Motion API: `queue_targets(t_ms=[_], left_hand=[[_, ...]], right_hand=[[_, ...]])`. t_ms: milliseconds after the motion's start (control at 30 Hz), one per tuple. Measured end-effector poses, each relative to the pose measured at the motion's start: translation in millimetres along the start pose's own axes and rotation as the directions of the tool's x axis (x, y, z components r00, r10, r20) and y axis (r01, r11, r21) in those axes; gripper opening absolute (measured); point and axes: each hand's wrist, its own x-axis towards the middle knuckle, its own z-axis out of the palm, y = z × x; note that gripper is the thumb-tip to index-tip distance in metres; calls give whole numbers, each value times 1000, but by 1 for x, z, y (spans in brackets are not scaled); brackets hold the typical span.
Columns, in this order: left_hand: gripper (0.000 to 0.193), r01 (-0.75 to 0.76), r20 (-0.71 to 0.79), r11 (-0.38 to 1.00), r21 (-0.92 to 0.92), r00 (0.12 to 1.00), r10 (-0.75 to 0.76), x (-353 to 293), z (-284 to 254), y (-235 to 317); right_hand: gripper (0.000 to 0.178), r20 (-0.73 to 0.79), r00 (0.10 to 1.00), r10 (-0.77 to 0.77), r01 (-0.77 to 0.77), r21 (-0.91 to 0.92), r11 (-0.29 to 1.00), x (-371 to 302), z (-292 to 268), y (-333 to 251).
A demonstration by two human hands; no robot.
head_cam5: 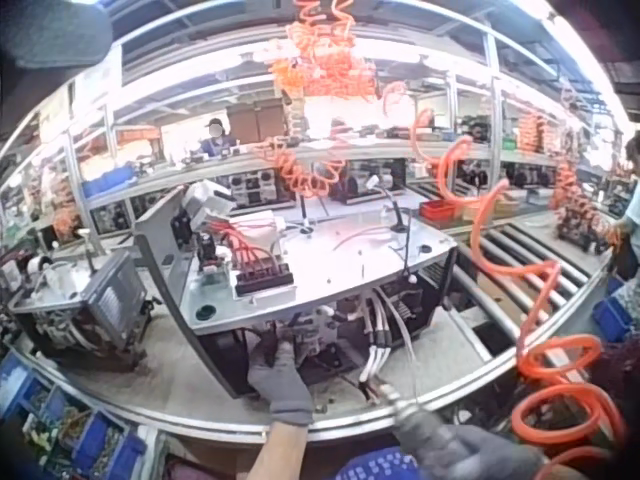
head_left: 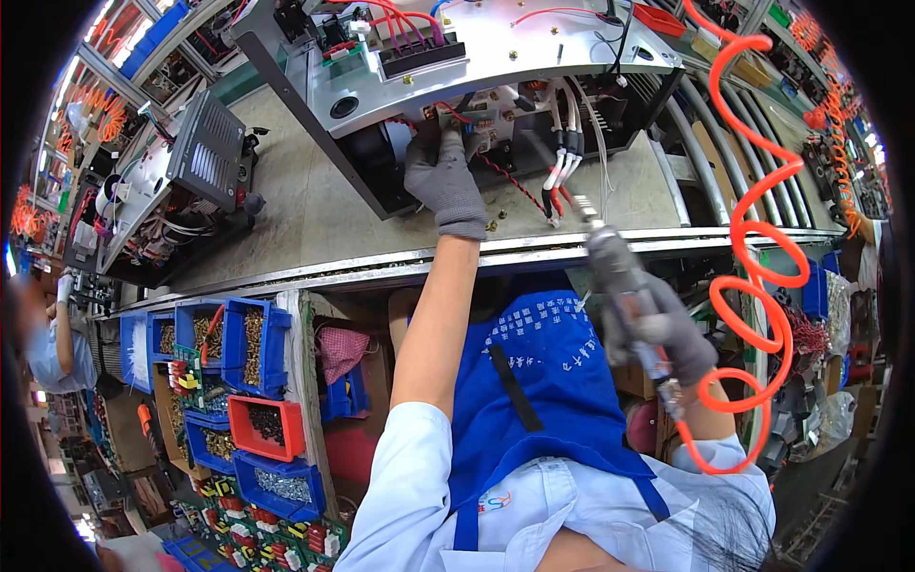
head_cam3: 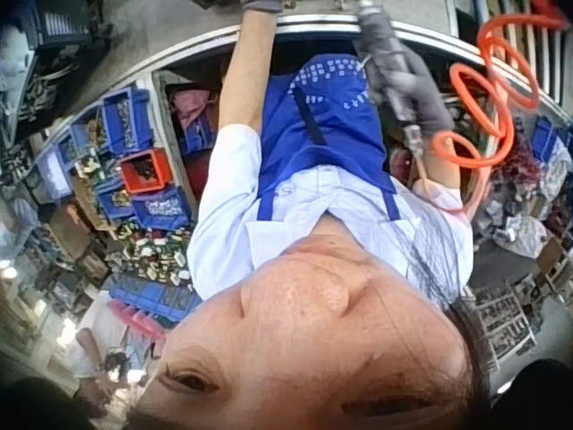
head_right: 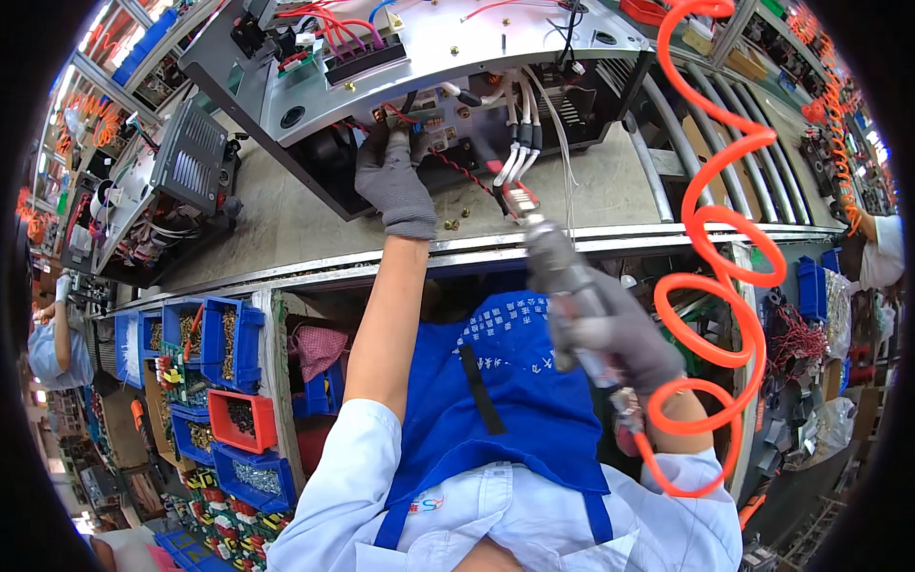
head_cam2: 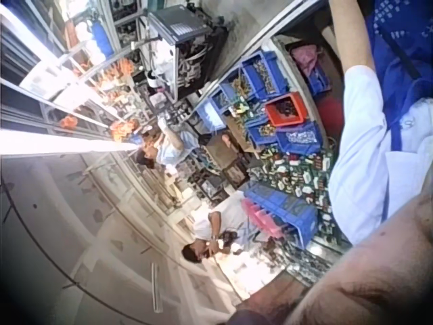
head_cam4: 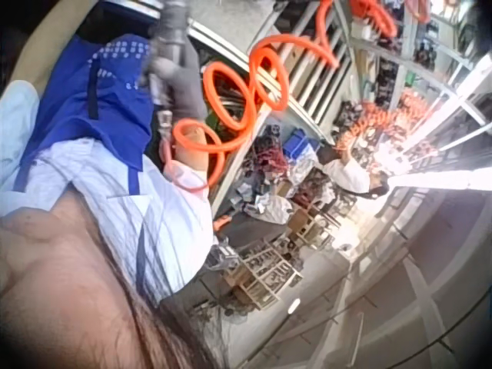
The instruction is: Assemble internal components and wiring of an electronic power supply unit on an assembly line.
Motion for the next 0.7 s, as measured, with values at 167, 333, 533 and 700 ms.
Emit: queue_targets(t_ms=[167,333,533,700], left_hand=[[23,30,36,999,11,999,-31,1,0,-7],[23,-18,20,995,102,1000,16,-2,7,-2],[23,50,20,998,35,999,-51,-1,5,-3],[23,-11,6,1000,-2,1000,11,0,-2,3]], right_hand=[[76,-48,999,12,-17,-103,995,45,41,9],[45,48,989,-136,134,54,990,62,32,21],[79,-55,998,-17,10,-130,991,58,47,1],[77,-6,998,64,-64,-135,989,62,43,10]])
